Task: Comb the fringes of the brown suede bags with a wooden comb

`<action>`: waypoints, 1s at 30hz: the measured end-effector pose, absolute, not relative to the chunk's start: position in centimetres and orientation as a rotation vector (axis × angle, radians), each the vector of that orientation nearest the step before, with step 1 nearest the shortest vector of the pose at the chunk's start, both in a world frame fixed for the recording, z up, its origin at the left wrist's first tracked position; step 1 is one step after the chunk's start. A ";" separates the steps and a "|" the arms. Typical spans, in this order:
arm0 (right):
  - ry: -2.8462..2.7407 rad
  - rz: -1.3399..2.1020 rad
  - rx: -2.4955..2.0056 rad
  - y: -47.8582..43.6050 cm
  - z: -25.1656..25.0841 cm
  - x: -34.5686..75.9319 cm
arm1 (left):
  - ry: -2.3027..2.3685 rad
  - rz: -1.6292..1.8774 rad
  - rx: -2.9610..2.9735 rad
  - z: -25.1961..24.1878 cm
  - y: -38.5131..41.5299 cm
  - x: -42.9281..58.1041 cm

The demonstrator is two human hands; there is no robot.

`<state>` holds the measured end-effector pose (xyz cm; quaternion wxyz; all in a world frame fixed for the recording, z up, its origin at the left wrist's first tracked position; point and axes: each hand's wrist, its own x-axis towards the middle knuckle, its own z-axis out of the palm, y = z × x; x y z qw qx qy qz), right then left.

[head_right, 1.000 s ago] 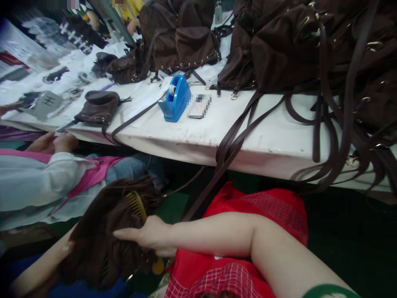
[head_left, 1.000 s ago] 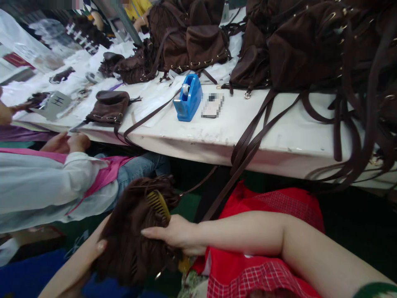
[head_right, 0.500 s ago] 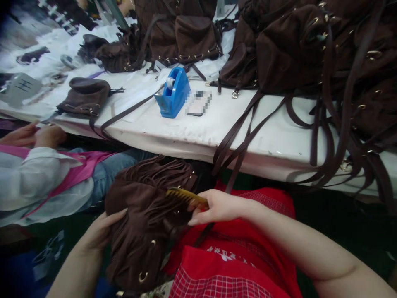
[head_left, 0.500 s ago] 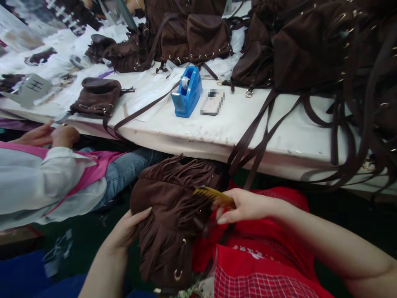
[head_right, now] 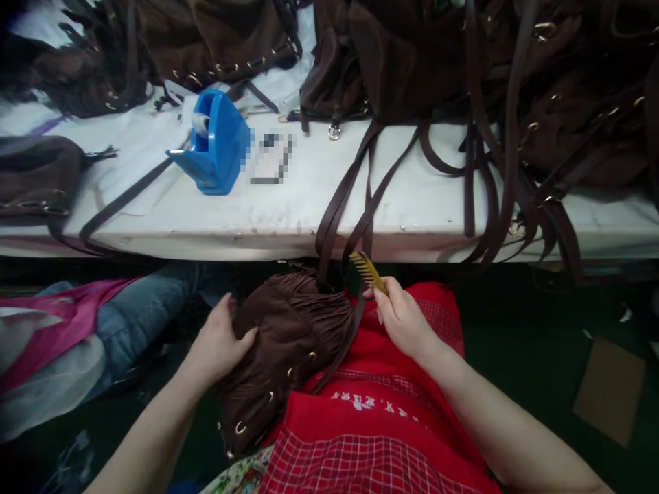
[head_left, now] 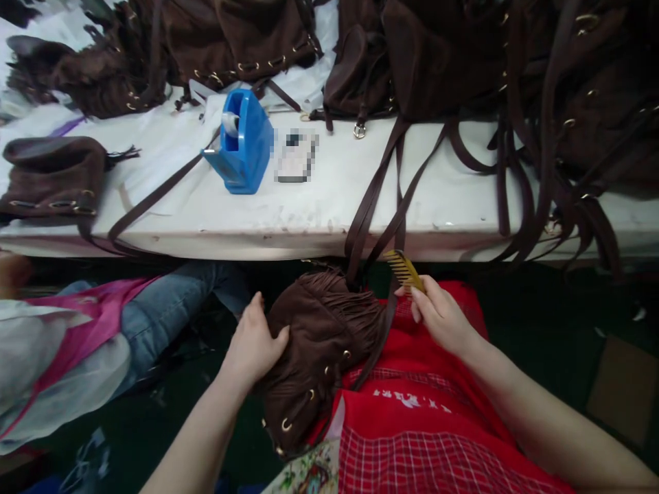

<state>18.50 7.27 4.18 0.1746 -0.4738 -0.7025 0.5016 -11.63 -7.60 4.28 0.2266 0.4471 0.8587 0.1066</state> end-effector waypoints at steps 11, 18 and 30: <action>-2.341 1.395 -0.775 3.1 4.0 18.1 | 1.903 0.260 1.791 4.1 -4.6 -7.1; -2.663 1.227 -0.508 2.5 3.5 13.8 | 2.235 0.874 1.077 -1.7 -5.0 -11.0; -3.106 0.453 -0.602 2.1 2.6 9.0 | 2.251 1.033 0.973 -1.9 -6.8 -10.6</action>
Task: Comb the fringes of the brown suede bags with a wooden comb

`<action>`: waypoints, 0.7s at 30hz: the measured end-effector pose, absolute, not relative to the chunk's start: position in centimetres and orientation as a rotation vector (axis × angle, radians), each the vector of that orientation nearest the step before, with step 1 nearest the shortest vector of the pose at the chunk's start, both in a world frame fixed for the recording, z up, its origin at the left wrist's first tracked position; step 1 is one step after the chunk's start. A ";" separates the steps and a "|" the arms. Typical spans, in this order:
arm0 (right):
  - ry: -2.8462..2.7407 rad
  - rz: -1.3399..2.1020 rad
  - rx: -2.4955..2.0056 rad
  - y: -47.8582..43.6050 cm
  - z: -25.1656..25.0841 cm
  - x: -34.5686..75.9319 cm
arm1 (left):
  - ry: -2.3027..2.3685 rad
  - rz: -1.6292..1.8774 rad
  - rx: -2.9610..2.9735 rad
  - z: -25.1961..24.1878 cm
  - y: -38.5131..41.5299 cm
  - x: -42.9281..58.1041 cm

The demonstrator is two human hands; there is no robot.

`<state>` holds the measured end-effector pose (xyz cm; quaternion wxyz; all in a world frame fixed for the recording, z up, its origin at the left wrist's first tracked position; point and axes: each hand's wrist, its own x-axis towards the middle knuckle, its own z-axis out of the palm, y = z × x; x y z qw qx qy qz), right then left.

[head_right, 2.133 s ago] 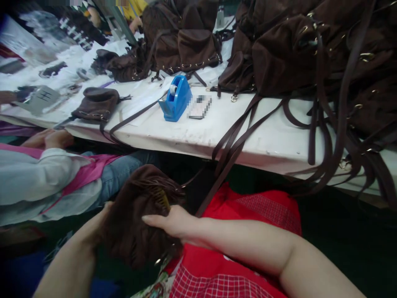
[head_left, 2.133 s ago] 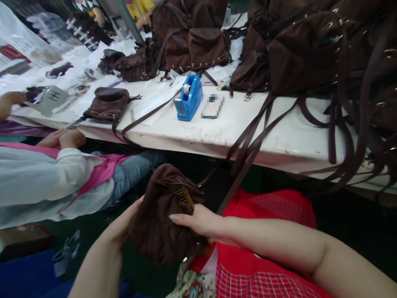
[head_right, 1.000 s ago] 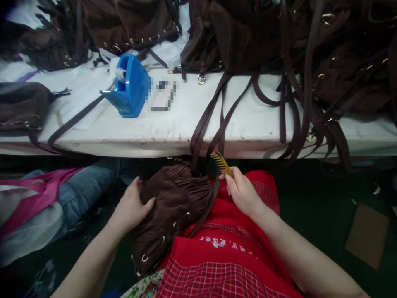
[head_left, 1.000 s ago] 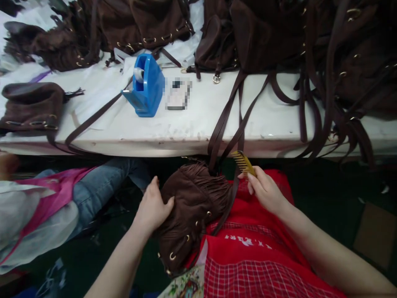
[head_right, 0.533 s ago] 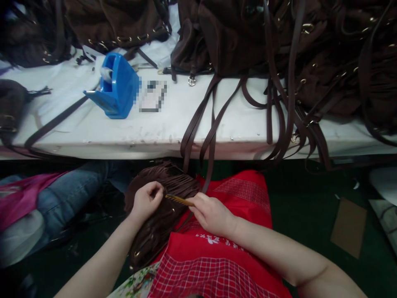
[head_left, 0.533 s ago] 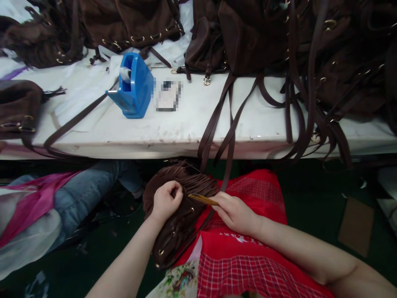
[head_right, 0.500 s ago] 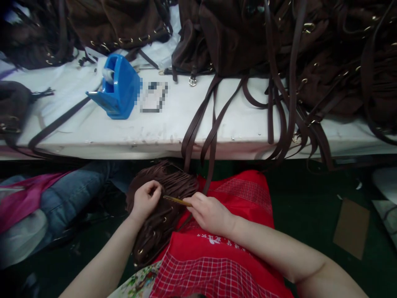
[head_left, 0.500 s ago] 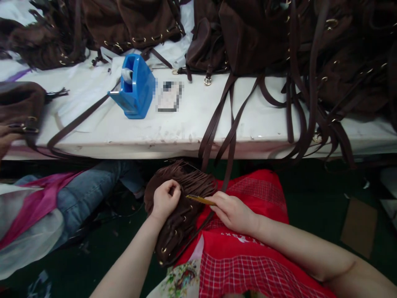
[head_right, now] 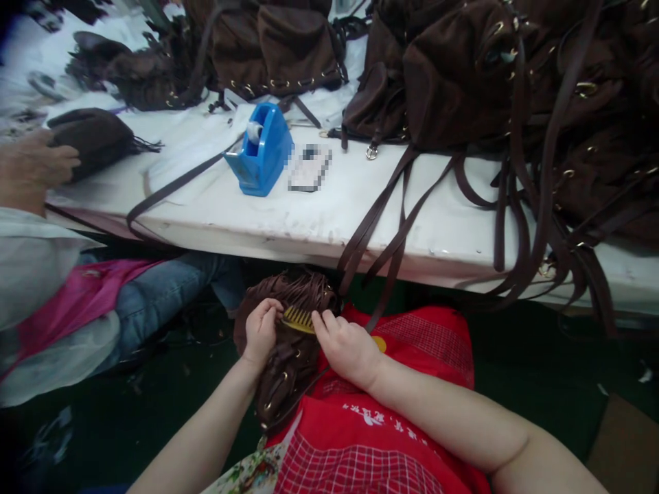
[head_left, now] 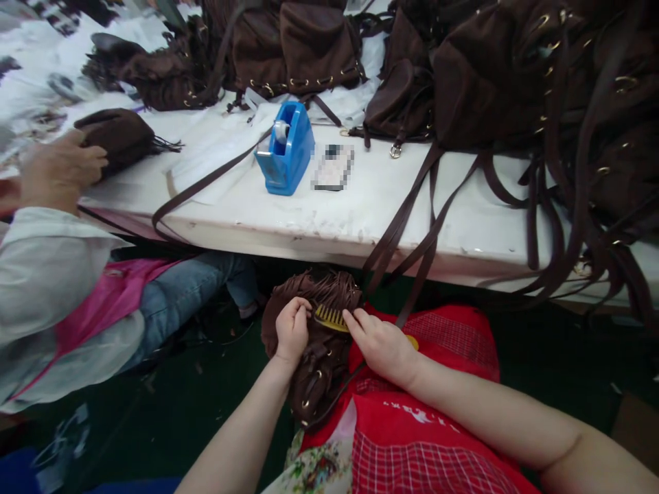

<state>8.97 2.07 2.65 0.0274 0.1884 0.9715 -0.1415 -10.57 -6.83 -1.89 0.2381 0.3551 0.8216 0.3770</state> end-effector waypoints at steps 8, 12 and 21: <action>2.761 -0.351 1.056 8.3 -0.3 8.8 | 2.201 0.900 1.496 -0.9 -6.4 -9.0; 2.836 -0.520 1.183 9.3 -1.4 10.0 | 2.209 0.873 1.763 0.5 -4.9 -8.1; 3.129 -0.507 1.319 7.2 -0.6 13.0 | 1.933 0.287 1.657 2.6 1.3 -3.3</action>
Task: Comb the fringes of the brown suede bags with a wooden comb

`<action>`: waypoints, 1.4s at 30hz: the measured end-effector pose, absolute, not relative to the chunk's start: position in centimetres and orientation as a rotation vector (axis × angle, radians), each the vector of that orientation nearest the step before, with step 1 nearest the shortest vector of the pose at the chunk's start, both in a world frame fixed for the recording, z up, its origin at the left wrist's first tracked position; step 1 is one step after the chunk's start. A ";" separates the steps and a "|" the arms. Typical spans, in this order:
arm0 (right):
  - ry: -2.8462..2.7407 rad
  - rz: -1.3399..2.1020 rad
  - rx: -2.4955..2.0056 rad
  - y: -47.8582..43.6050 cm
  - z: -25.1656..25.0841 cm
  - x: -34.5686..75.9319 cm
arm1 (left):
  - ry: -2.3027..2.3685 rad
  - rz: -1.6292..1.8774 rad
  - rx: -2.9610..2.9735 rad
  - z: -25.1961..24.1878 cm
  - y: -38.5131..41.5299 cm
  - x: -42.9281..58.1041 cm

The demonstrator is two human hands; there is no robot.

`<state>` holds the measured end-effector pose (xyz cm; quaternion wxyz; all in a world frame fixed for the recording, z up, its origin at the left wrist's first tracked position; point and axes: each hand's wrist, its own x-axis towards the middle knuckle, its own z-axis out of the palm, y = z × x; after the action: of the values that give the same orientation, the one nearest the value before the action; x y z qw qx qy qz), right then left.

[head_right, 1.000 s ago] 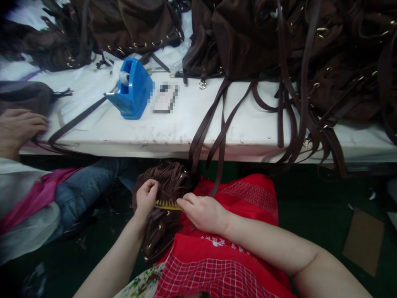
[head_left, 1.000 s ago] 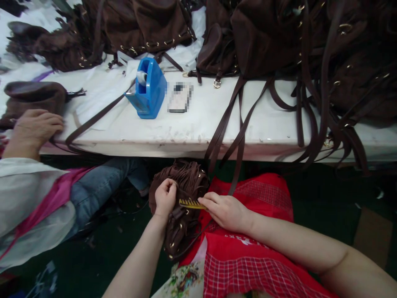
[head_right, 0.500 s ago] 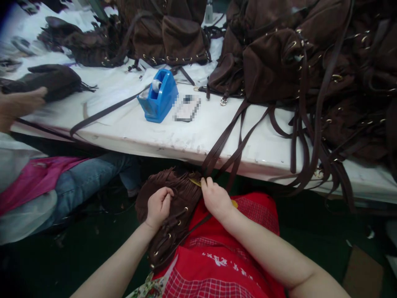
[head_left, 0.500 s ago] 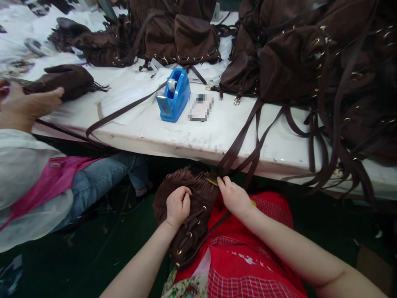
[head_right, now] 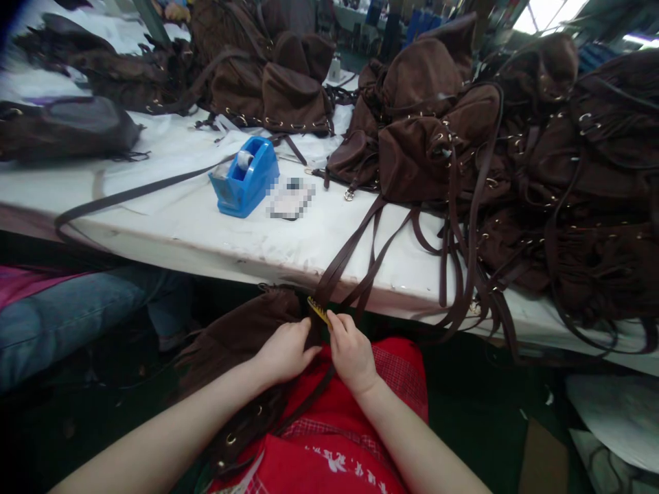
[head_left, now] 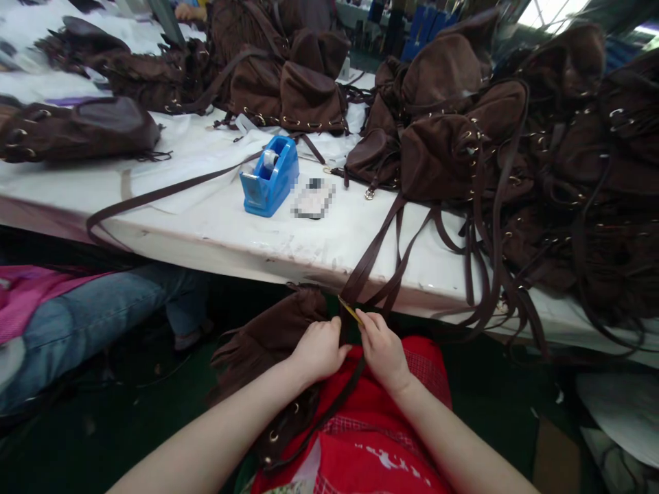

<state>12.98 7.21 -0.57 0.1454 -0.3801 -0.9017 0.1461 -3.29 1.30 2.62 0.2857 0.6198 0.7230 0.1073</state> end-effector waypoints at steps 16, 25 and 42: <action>-2.816 0.676 -1.577 4.9 -0.8 12.9 | 1.593 0.369 1.739 1.5 -4.1 0.0; -2.425 1.093 -1.503 8.3 -0.1 17.0 | 1.632 0.543 1.932 0.9 -5.2 -0.3; -2.636 0.962 -0.555 4.4 -0.4 11.1 | 2.171 1.455 1.290 -0.9 -3.4 -10.2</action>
<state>11.12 4.37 -0.44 0.1403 -0.1922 -0.9124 0.3331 -10.18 -3.42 -0.94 0.1132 0.4397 0.7402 0.4960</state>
